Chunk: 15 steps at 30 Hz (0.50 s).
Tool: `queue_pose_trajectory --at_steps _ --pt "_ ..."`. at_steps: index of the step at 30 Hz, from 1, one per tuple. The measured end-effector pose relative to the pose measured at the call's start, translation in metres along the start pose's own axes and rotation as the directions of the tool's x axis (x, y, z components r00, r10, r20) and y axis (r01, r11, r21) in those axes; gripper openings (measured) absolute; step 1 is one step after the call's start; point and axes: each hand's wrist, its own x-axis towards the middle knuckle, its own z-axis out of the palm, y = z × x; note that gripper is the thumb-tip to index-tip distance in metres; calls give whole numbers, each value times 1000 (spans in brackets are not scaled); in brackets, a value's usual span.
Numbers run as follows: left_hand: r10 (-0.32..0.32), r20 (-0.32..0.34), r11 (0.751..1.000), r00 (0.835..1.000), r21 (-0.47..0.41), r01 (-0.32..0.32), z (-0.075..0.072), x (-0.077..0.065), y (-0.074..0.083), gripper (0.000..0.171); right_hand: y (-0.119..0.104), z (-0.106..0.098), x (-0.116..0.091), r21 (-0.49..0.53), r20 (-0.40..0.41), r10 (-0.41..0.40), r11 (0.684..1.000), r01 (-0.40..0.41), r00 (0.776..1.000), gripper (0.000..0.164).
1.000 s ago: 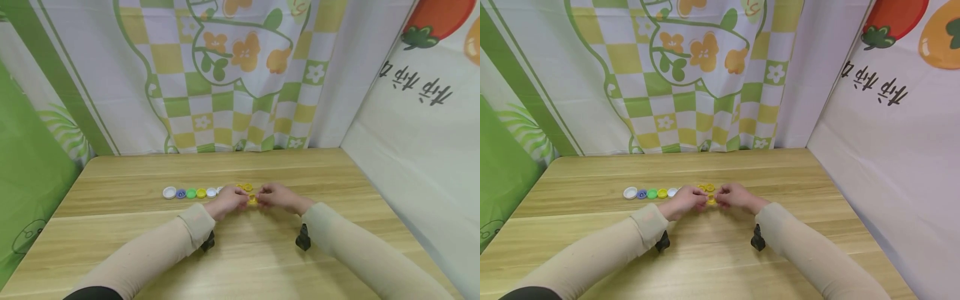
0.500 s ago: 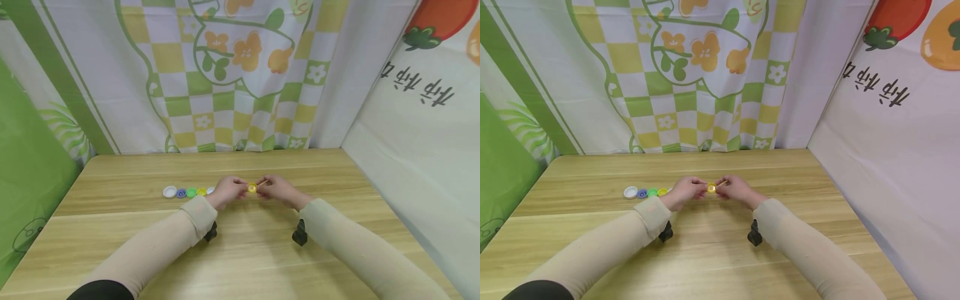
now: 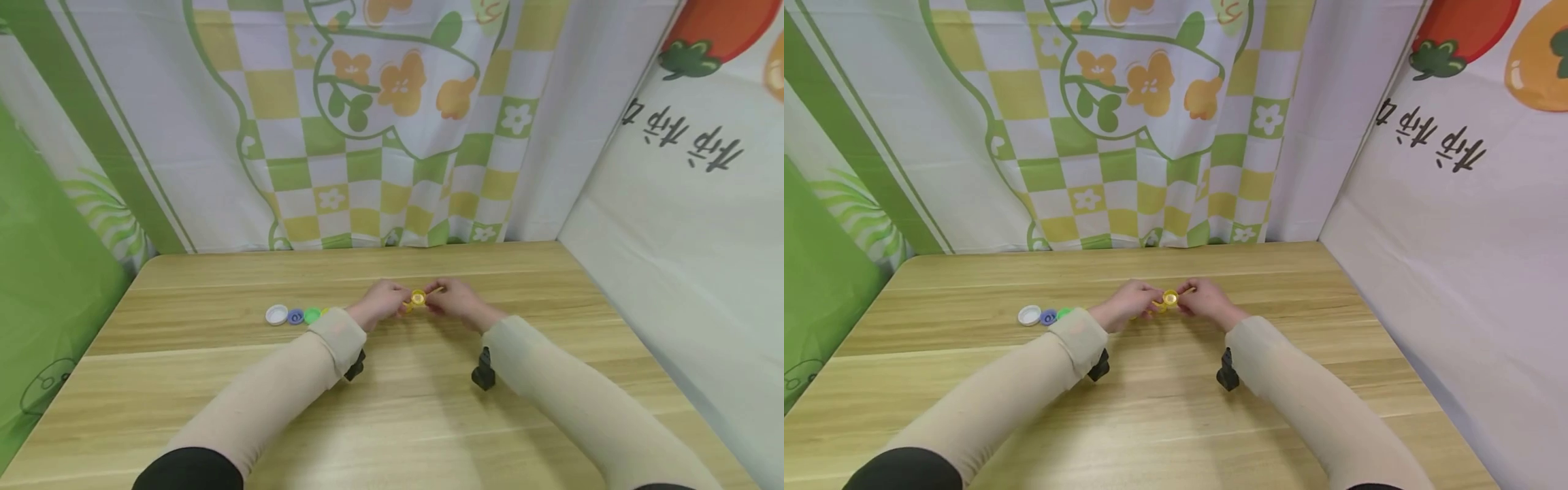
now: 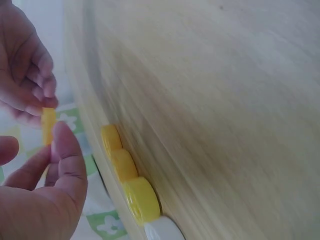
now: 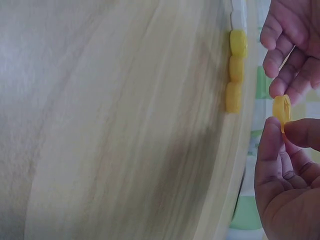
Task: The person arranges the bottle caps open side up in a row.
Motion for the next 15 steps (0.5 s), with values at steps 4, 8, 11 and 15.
queue_pose_trajectory --at_steps 4,8,11,15 --pt "-6 36 999 999 36 4 5 1 2 30 2 -1 4 -44 -17 15 999 -16 1000 23" --pt "-9 42 1000 999 8 9 8 2 1 27 4 0 8 -132 -31 14 991 -18 999 23" --pt "-34 30 999 999 -29 35 9 5 0 26 5 1 10 -190 -39 7 982 -14 999 22" --pt "-53 30 998 998 -45 54 11 8 -1 23 5 2 12 -255 -50 -18 967 5 999 18"
